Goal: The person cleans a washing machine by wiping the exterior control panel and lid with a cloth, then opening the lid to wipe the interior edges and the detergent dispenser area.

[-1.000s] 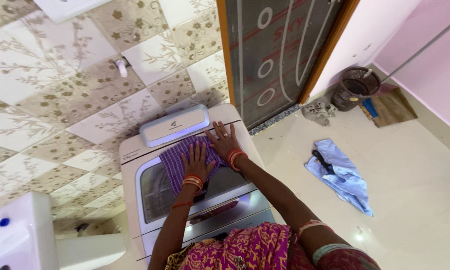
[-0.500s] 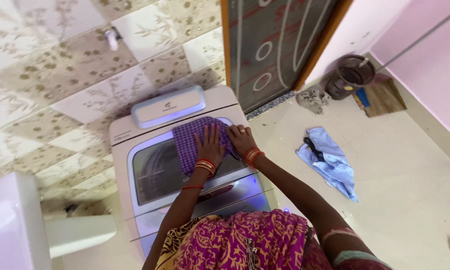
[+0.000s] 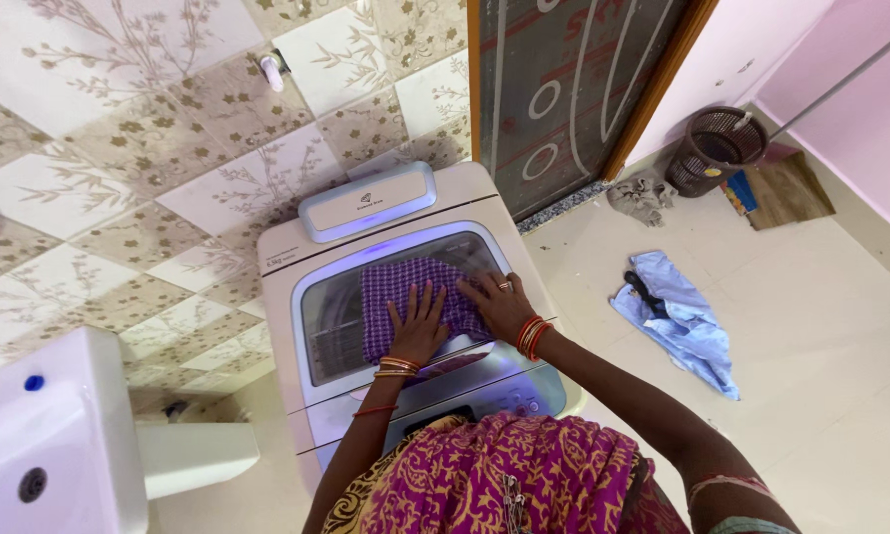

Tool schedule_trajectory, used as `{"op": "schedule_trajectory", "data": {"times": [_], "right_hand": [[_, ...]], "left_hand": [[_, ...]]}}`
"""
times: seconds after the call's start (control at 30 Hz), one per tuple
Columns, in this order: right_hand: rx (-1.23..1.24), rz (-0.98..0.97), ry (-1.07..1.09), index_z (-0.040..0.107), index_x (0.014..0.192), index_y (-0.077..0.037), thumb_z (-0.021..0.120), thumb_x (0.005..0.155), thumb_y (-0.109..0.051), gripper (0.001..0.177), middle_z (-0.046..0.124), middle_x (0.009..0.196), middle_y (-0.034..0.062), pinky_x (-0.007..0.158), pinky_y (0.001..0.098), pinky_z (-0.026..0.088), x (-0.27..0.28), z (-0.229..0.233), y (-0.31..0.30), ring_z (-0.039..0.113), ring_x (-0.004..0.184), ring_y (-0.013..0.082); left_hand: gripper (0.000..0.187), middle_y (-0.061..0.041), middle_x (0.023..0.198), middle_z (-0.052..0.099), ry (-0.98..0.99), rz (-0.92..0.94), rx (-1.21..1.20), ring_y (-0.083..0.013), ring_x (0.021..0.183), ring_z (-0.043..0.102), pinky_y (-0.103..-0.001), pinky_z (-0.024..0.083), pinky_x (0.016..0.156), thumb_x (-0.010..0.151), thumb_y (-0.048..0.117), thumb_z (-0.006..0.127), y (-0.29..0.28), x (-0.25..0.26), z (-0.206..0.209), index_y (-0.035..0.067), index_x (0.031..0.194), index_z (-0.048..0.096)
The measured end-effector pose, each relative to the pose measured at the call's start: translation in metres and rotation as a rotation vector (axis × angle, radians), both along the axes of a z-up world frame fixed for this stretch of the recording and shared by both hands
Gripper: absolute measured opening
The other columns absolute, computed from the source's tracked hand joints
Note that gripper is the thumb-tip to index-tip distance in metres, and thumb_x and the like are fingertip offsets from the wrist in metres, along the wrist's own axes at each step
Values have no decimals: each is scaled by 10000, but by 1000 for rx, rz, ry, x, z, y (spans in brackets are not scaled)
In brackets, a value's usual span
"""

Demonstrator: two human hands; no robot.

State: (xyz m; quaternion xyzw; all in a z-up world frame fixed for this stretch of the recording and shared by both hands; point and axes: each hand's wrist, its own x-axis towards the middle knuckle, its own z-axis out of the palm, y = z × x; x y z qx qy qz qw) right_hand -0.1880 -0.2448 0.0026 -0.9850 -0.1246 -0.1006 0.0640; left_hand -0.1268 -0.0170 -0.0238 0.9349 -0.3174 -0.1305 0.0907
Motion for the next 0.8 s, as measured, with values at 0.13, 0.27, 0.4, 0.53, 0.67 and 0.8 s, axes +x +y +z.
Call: {"op": "schedule_trajectory", "data": {"times": [0.13,0.27,0.4,0.53,0.67,0.8], "right_hand": [[38,185,45,496,1467,-151,618,901,-197,582,354,1628,158,1192,611,232,3,-13,23,328,1498,358],[-38,198,-28,452,1518,-81,580,916,-200,627,276,1665,180,1179,634,168,21,-30,53,203,1543,387],[-143,181,56,385,1543,-3,524,963,-230,639,226,1669,181,1221,642,86,41,-37,103,84,1578,380],[-144,270,86,291,1601,-51,550,894,-196,767,133,1678,147,1187,608,86,59,-36,166,75,1537,346],[-93,291,364,256,1620,-148,614,908,-221,800,121,1693,85,1208,601,148,45,-6,225,114,1554,383],[7,351,363,385,1570,-221,663,916,-160,713,260,1682,52,1207,593,238,24,6,266,271,1496,393]], "left_hand": [[769,-58,1743,-33,-41,10,66,-345,1589,-65,-775,-72,1133,984,357,451,22,4,-5,272,1659,93],[745,-51,1741,-20,-79,75,97,-332,1594,-46,-780,-53,1140,992,346,444,58,10,-18,279,1652,104],[746,-62,1727,-14,-118,119,21,-333,1582,-33,-763,-53,1139,988,343,454,105,15,-29,260,1642,105],[767,-49,1738,18,-121,174,116,-309,1598,4,-750,-35,1169,972,330,467,157,13,-30,273,1650,114],[780,-96,1722,46,-177,135,58,-342,1579,19,-706,-10,1183,954,306,483,215,-7,-22,195,1637,122],[838,-77,1734,39,-110,173,78,-332,1596,-8,-704,-15,1185,934,298,503,255,-33,-14,147,1653,100]]}}
